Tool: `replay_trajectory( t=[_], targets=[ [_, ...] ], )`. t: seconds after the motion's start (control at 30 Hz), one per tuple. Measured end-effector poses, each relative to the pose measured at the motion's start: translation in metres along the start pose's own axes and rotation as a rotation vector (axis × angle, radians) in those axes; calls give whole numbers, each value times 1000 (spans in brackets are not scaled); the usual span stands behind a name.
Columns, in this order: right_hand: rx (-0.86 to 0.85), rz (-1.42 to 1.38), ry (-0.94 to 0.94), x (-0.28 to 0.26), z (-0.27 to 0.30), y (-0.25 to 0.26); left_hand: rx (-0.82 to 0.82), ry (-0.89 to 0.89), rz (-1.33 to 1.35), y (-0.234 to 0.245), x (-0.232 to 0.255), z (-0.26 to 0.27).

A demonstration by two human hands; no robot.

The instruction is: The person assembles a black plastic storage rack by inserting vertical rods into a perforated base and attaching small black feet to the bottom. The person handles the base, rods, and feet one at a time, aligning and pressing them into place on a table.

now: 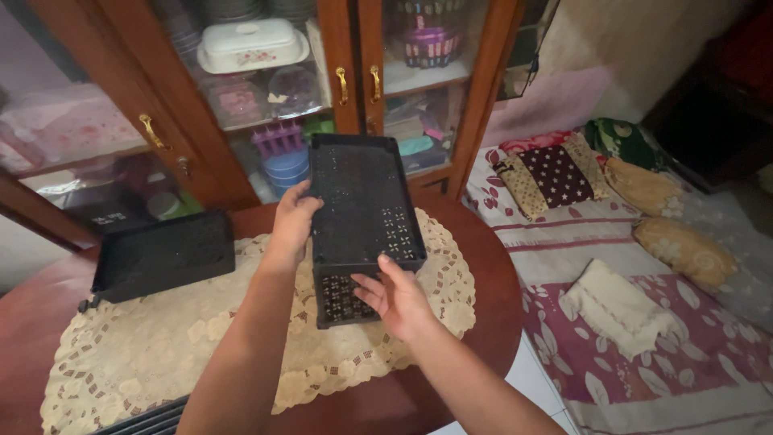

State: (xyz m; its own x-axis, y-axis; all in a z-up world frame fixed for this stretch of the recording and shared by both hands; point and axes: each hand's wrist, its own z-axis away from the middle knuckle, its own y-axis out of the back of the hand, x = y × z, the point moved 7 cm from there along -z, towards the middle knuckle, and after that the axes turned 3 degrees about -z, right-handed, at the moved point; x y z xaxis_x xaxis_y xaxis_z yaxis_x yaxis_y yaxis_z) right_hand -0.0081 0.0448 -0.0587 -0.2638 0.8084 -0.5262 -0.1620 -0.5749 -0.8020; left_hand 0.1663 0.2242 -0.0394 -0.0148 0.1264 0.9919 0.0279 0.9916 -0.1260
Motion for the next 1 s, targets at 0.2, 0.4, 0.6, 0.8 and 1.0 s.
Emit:
replay_trajectory(
  t=[0.2, 0.4, 0.6, 0.8, 1.0],
  targets=[
    [21, 34, 44, 18, -9, 10, -49, 110, -198, 12, -31, 0],
    [73, 58, 50, 22, -15, 17, -102, -141, -302, -3, -5, 19],
    [42, 101, 60, 19, -18, 16, 110, -654, -1169, -42, 85, 107],
    [40, 202, 40, 20, -23, 33, -281, -834, -1104, -89, 86, 156],
    [66, 552, 62, 20, -10, 73, -274, -990, -1196, -97, 89, 169]
  ],
)
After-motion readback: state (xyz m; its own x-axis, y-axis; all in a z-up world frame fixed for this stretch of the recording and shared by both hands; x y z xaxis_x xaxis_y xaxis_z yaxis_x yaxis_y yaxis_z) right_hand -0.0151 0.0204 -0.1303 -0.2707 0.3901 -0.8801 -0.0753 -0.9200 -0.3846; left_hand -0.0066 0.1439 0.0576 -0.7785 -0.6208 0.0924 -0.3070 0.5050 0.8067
